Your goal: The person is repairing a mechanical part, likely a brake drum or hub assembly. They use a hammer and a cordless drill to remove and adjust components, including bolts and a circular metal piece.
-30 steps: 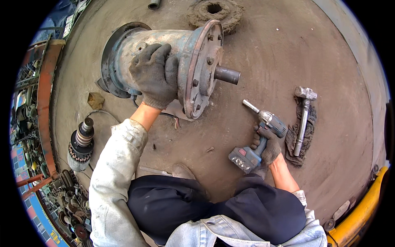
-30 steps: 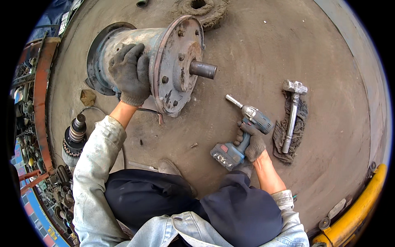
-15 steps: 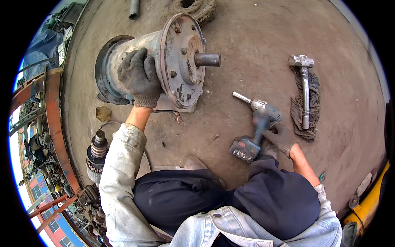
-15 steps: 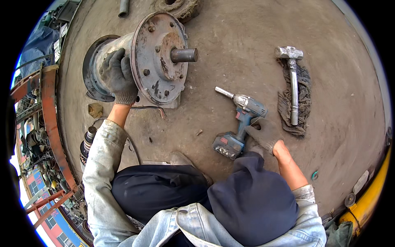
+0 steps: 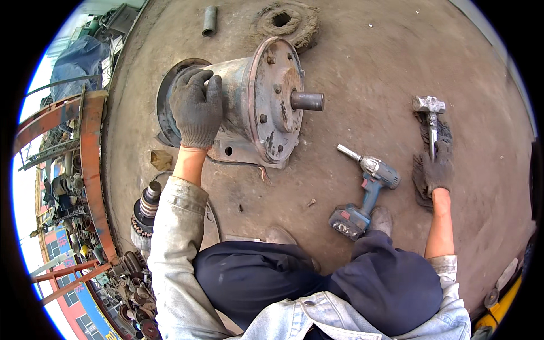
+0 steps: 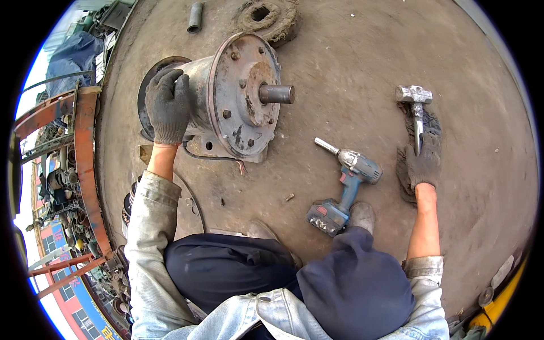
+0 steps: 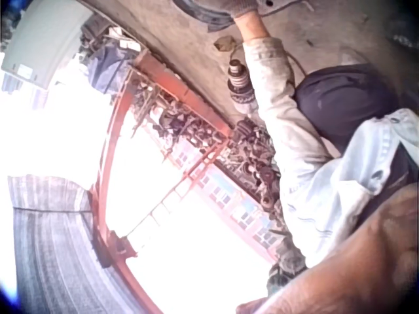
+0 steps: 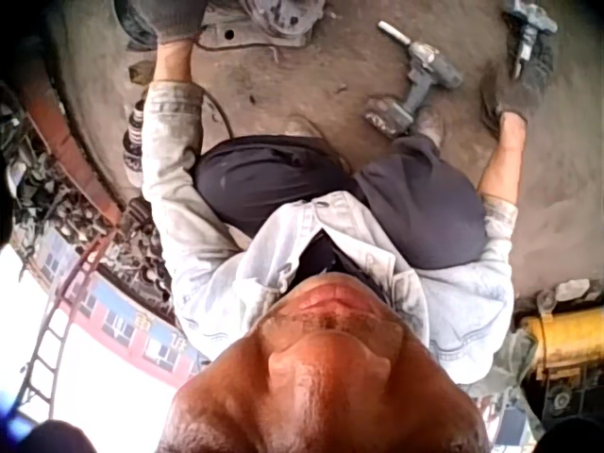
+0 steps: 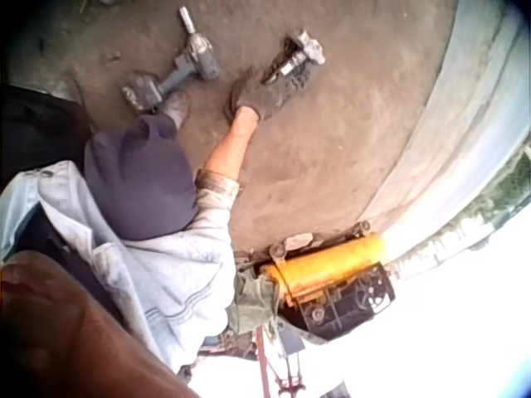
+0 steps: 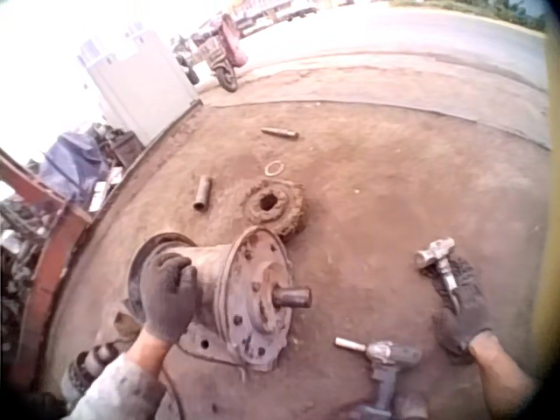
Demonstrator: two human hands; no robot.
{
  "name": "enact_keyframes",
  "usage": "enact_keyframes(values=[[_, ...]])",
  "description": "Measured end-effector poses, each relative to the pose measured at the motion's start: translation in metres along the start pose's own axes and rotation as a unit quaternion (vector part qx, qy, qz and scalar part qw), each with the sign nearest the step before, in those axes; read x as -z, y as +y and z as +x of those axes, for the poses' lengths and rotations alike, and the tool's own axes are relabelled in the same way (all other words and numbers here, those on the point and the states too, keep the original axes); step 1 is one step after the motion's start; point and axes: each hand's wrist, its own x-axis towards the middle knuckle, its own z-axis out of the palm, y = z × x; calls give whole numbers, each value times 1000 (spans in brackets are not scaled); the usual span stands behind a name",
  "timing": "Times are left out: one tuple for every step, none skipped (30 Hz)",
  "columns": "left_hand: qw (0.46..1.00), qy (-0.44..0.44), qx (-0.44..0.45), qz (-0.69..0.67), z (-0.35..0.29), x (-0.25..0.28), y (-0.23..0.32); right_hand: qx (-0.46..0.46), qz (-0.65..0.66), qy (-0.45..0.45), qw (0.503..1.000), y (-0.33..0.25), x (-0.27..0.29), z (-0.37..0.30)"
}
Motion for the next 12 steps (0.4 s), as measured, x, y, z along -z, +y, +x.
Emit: enact_keyframes(values=[[1000, -4, -3, 0, 2, -4, -11, 5, -12, 13, 1000, 5, -5, 1], [1000, -11, 13, -4, -1, -7, -19, 10, -1, 2, 1000, 10, -9, 3], [999, -20, 31, -15, -6, -15, -19, 5, -7, -3, 1000, 18, -13, 3], [998, -26, 49, -29, -6, -22, -16, -1, -13, -5, 1000, 29, -17, 4], [998, -47, 50, -14, -1, -24, -19, -14, -30, 0, 999, 36, -25, 4], [992, -105, 68, 6, 7, -27, -17, -34, -17, -32, 999, 41, -22, 4], [982, -164, 85, 30, 21, -21, -13, -53, -1, -62, 997, 43, -20, 4], [968, -222, 103, 62, 34, -11, -12, -73, 53, -128, 988, 34, -2, 16], [960, -251, 112, 47, 46, -9, -6, -116, 183, -195, 957, 39, 7, 24], [961, -252, 113, 24, 52, -9, 1, -179, 313, -256, 897, 43, 11, 31], [961, -253, 114, 0, 57, -12, 9, -250, 408, -300, 825, 47, 15, 40], [961, -252, 114, -24, 61, -18, 15, -252, 407, -303, 824, 46, 12, 43]])
